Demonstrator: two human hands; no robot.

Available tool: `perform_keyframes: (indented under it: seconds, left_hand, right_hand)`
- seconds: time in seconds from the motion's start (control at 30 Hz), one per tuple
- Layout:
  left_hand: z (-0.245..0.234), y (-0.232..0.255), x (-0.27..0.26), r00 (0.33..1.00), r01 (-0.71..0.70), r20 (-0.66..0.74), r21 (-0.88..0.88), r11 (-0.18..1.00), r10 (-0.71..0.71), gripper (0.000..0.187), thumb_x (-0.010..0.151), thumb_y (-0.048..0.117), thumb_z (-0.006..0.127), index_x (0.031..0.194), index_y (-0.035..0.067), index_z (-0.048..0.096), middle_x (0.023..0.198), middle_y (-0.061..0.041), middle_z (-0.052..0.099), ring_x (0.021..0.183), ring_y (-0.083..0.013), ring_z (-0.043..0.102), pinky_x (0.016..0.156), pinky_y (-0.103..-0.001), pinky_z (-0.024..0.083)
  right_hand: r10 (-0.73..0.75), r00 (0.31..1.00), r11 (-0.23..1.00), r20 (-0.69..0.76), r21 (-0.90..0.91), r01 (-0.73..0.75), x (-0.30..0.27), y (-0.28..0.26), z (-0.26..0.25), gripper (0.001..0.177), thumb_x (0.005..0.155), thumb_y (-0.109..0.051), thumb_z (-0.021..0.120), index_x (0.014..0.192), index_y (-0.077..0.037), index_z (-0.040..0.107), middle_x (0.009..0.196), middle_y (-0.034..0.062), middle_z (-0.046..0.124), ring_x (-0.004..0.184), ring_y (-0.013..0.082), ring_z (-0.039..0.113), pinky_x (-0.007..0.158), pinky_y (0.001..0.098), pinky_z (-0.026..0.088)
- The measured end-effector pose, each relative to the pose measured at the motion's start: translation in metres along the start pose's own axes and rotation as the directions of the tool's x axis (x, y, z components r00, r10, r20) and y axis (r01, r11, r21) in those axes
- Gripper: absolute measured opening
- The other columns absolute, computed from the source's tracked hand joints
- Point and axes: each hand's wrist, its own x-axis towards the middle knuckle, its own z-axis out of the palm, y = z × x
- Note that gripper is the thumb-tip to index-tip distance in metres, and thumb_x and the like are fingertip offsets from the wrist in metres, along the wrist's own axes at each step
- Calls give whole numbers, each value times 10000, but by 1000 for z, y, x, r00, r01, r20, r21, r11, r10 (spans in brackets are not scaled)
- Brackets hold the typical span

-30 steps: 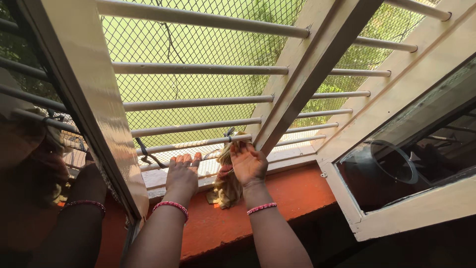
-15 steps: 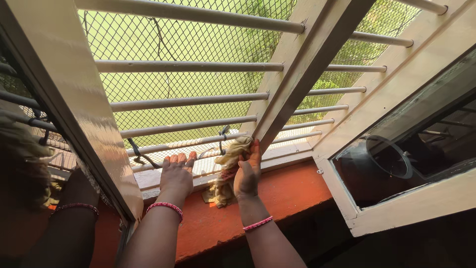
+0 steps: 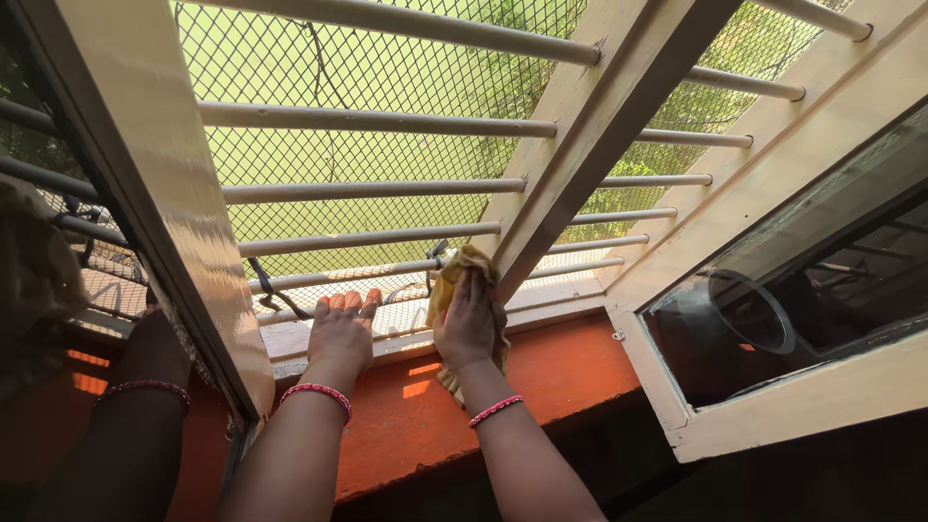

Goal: The person wipes the window sill and metal bars of a window with a cloth. They dip the cloth into a metal pot of water, wring it out, and continue wiping the bars and frame.

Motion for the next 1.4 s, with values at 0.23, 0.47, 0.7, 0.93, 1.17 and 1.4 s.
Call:
perform_keyframes:
  seconds: [0.23, 0.47, 0.7, 0.93, 1.17, 1.4]
  left_hand:
    - [-2, 2, -1, 1000, 9, 3, -9, 1000, -9, 677, 1030, 186, 307, 1661, 267, 77, 1693, -68, 233, 1554, -240, 232, 1263, -459, 64]
    - [-13, 2, -10, 1000, 7, 28, -9, 1000, -7, 696, 1019, 151, 374, 1660, 254, 125, 1678, -74, 292, 1550, -231, 264, 1274, -457, 80]
    - [-9, 3, -8, 1000, 9, 30, -4, 1000, -9, 691, 1039, 145, 332, 1674, 266, 86, 1671, -66, 308, 1540, -227, 288, 1281, -453, 90]
    - [-4, 0, -6, 1000, -19, 25, 48, 999, 18, 693, 1022, 144, 352, 1665, 240, 109, 1679, -73, 290, 1539, -232, 282, 1262, -450, 112]
    - [-6, 2, -5, 1000, 1, 21, 24, 1000, -2, 694, 1023, 161, 313, 1668, 246, 70, 1675, -70, 286, 1553, -231, 252, 1262, -448, 85]
    - [-5, 1, 0, 996, 0, 85, 2, 1000, 0, 677, 1036, 155, 288, 1674, 250, 82, 1696, -51, 273, 1540, -208, 303, 1284, -459, 70]
  right_hand:
    - [171, 952, 978, 253, 75, -195, 49, 2, -7, 657, 845, -199, 671, 1439, -40, 441, 1430, 201, 490, 1370, 402, 445, 1203, 500, 334]
    - [66, 988, 998, 142, -23, -63, 75, -12, -8, 908, 813, -293, 689, 1523, 69, 254, 1527, 292, 330, 1453, 451, 277, 1216, 526, 203]
    - [32, 981, 943, 189, -332, 33, 63, -17, -3, 989, 772, -314, 669, 1584, -2, 197, 1654, 233, 263, 1499, 439, 225, 1198, 545, 183]
    - [-159, 986, 911, 43, -377, 164, 56, 14, 37, 553, 1022, -198, 506, 1530, -18, 381, 1493, 166, 485, 1400, 344, 449, 1173, 473, 346]
    - [-81, 988, 974, 129, -199, 106, -32, 26, 47, 627, 971, -138, 492, 1567, -24, 334, 1514, 218, 418, 1349, 403, 415, 1147, 511, 320]
    - [47, 891, 936, 451, -332, 119, 7, -7, 36, 798, 808, -162, 573, 1550, -19, 319, 1540, 200, 335, 1408, 379, 304, 1174, 500, 237]
